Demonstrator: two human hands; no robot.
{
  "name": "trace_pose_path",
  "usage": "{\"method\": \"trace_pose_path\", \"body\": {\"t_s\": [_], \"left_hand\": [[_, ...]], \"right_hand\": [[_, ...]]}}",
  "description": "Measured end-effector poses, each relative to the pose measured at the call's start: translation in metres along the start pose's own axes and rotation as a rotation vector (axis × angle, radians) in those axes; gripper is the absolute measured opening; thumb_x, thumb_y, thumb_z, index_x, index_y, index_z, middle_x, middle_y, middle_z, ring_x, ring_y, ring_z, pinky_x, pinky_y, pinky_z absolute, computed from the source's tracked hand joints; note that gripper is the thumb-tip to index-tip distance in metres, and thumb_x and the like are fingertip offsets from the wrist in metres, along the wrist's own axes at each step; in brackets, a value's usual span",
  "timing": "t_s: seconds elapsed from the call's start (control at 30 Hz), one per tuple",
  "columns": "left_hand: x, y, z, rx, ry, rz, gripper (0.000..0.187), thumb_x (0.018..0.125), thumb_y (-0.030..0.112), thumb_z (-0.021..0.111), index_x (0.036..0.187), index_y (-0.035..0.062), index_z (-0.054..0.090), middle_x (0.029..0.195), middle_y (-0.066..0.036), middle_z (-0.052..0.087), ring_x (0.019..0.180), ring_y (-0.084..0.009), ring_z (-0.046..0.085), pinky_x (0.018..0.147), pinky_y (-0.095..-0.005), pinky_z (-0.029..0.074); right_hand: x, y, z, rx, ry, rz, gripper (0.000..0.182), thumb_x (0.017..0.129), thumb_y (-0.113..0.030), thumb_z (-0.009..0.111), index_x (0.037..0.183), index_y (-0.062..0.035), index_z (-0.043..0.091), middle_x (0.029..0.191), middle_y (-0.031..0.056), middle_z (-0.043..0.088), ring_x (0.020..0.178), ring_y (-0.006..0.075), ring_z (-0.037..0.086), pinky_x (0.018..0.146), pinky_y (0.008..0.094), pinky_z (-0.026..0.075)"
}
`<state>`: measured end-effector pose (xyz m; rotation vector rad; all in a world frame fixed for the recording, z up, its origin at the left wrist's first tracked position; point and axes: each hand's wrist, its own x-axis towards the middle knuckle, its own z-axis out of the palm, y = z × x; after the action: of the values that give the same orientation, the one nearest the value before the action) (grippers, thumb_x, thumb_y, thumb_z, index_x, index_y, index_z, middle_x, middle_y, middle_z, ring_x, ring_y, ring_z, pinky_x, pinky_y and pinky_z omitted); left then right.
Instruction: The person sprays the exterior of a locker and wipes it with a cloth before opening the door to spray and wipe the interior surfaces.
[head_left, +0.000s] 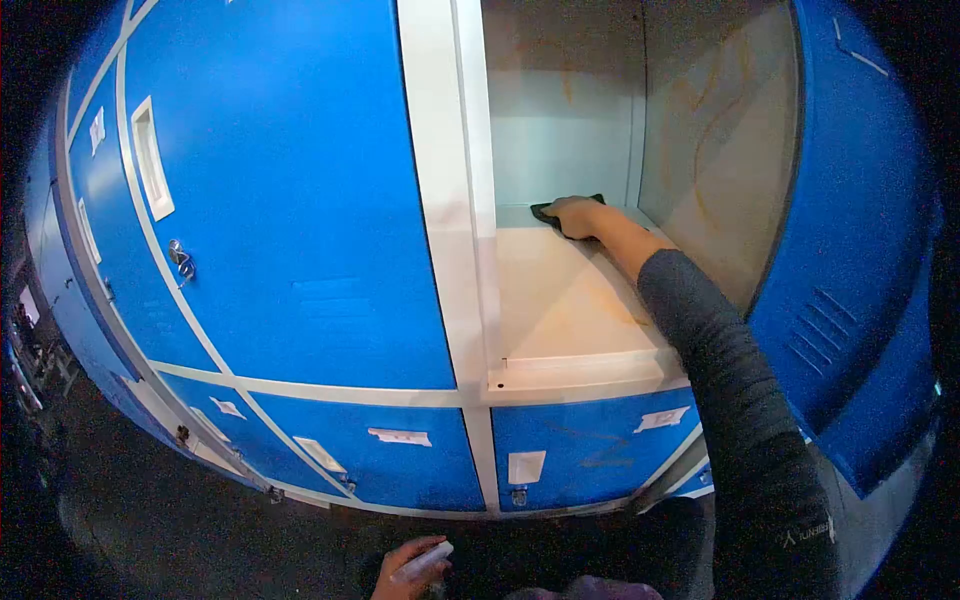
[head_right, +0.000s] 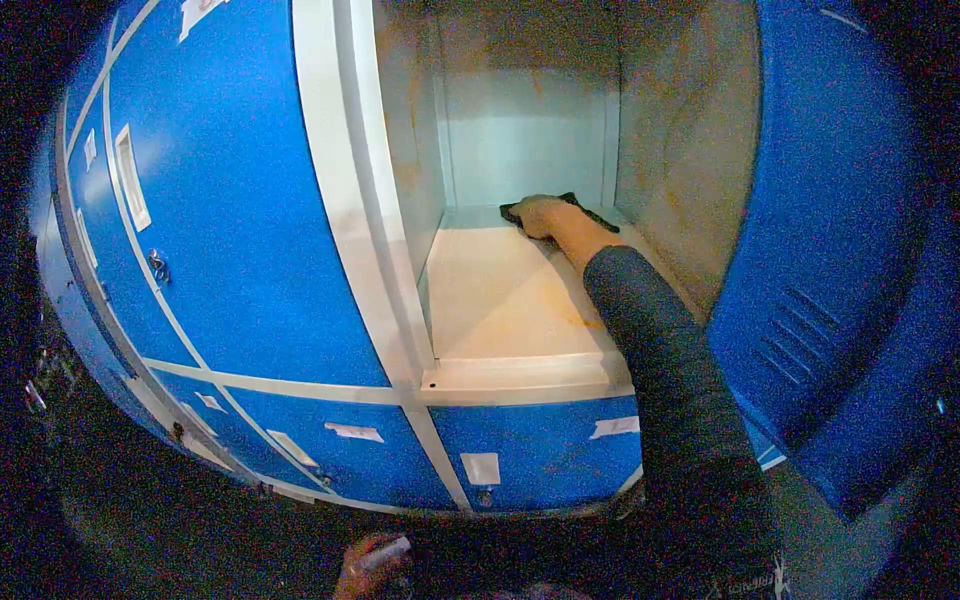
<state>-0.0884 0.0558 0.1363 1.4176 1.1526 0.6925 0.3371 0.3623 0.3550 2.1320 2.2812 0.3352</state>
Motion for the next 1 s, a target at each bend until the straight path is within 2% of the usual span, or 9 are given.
{"method": "trace_pose_path", "body": {"t_s": [0.1, 0.2, 0.33, 0.43, 0.47, 0.57, 0.7, 0.9, 1.0], "left_hand": [[0.001, -0.018, -0.001, -0.009, -0.034, 0.152, 0.045, 0.088, 0.037, 0.055, 0.118, 0.0026, 0.056, 0.090, -0.007, 0.064, 0.069, -0.0123, 0.057, 0.061, -0.0261, 0.045], [0.002, -0.027, -0.002, -0.011, -0.018, 0.061, 0.033, 0.085, 0.019, 0.061, 0.112, -0.0003, 0.058, 0.097, -0.010, 0.065, 0.083, -0.0148, 0.062, 0.074, -0.0282, 0.051], [-0.004, -0.024, -0.003, 0.039, -0.042, 0.200, 0.037, 0.081, 0.015, 0.067, 0.114, 0.0033, 0.057, 0.095, -0.011, 0.067, 0.083, -0.0159, 0.065, 0.073, -0.0282, 0.051], [-0.002, -0.042, -0.003, 0.046, -0.029, 0.236, 0.037, 0.080, 0.014, 0.067, 0.114, 0.0033, 0.057, 0.096, -0.010, 0.067, 0.084, -0.0155, 0.065, 0.073, -0.0277, 0.051], [-0.007, -0.031, -0.002, 0.064, -0.055, 0.238, 0.037, 0.080, 0.015, 0.068, 0.114, 0.0022, 0.057, 0.095, -0.011, 0.066, 0.084, -0.0155, 0.065, 0.073, -0.0273, 0.051], [-0.011, -0.033, -0.002, -0.054, -0.103, 0.206, 0.037, 0.081, 0.015, 0.068, 0.113, 0.0007, 0.057, 0.096, -0.012, 0.066, 0.084, -0.0158, 0.065, 0.073, -0.0274, 0.051], [-0.017, -0.032, -0.003, -0.082, -0.113, 0.185, 0.037, 0.081, 0.012, 0.067, 0.114, -0.0006, 0.055, 0.097, -0.012, 0.065, 0.083, -0.0161, 0.064, 0.073, -0.0281, 0.051], [-0.014, -0.039, -0.006, -0.073, -0.090, 0.240, 0.038, 0.080, 0.007, 0.066, 0.115, -0.0011, 0.055, 0.099, -0.012, 0.065, 0.083, -0.0175, 0.064, 0.073, -0.0294, 0.051], [-0.008, -0.040, -0.004, -0.091, -0.097, 0.241, 0.037, 0.081, 0.006, 0.065, 0.115, -0.0006, 0.055, 0.099, -0.013, 0.065, 0.083, -0.0185, 0.065, 0.073, -0.0299, 0.052]], "right_hand": [[-0.021, -0.006, -0.009, 0.054, -0.011, -0.019, 0.051, 0.075, -0.003, 0.049, 0.124, -0.0168, 0.053, 0.120, 0.0151, 0.055, 0.109, 0.0324, 0.053, 0.091, 0.0398, 0.042], [-0.051, -0.019, -0.024, 0.108, -0.016, -0.053, 0.051, 0.072, -0.001, 0.049, 0.119, -0.0181, 0.058, 0.114, 0.0138, 0.060, 0.104, 0.0325, 0.056, 0.090, 0.0384, 0.042], [-0.088, -0.034, -0.026, 0.240, 0.017, -0.135, 0.051, 0.070, 0.004, 0.047, 0.114, -0.0169, 0.062, 0.119, 0.0116, 0.058, 0.107, 0.0310, 0.055, 0.094, 0.0356, 0.040], [-0.135, -0.052, -0.027, 0.414, 0.113, -0.447, 0.054, 0.069, 0.008, 0.044, 0.115, -0.0151, 0.061, 0.123, 0.0108, 0.056, 0.112, 0.0294, 0.053, 0.097, 0.0344, 0.038], [-0.156, -0.065, -0.033, 0.446, 0.091, -0.333, 0.056, 0.068, 0.011, 0.042, 0.115, -0.0131, 0.061, 0.123, 0.0094, 0.055, 0.115, 0.0277, 0.051, 0.101, 0.0332, 0.036], [-0.205, -0.078, -0.046, 0.545, 0.106, -0.472, 0.057, 0.066, 0.011, 0.042, 0.114, -0.0120, 0.062, 0.125, 0.0082, 0.055, 0.115, 0.0266, 0.051, 0.102, 0.0333, 0.035], [-0.245, -0.081, -0.053, 0.605, 0.111, -0.525, 0.056, 0.064, 0.011, 0.043, 0.112, -0.0100, 0.063, 0.123, 0.0090, 0.056, 0.115, 0.0258, 0.052, 0.103, 0.0338, 0.034], [-0.252, -0.088, -0.062, 0.594, 0.069, -0.409, 0.054, 0.067, 0.009, 0.043, 0.114, -0.0096, 0.062, 0.125, 0.0093, 0.055, 0.116, 0.0263, 0.051, 0.103, 0.0346, 0.034], [-0.237, -0.089, -0.057, 0.442, 0.087, -0.465, 0.053, 0.072, 0.004, 0.041, 0.120, -0.0111, 0.057, 0.128, 0.0092, 0.052, 0.116, 0.0283, 0.050, 0.103, 0.0355, 0.035]]}}
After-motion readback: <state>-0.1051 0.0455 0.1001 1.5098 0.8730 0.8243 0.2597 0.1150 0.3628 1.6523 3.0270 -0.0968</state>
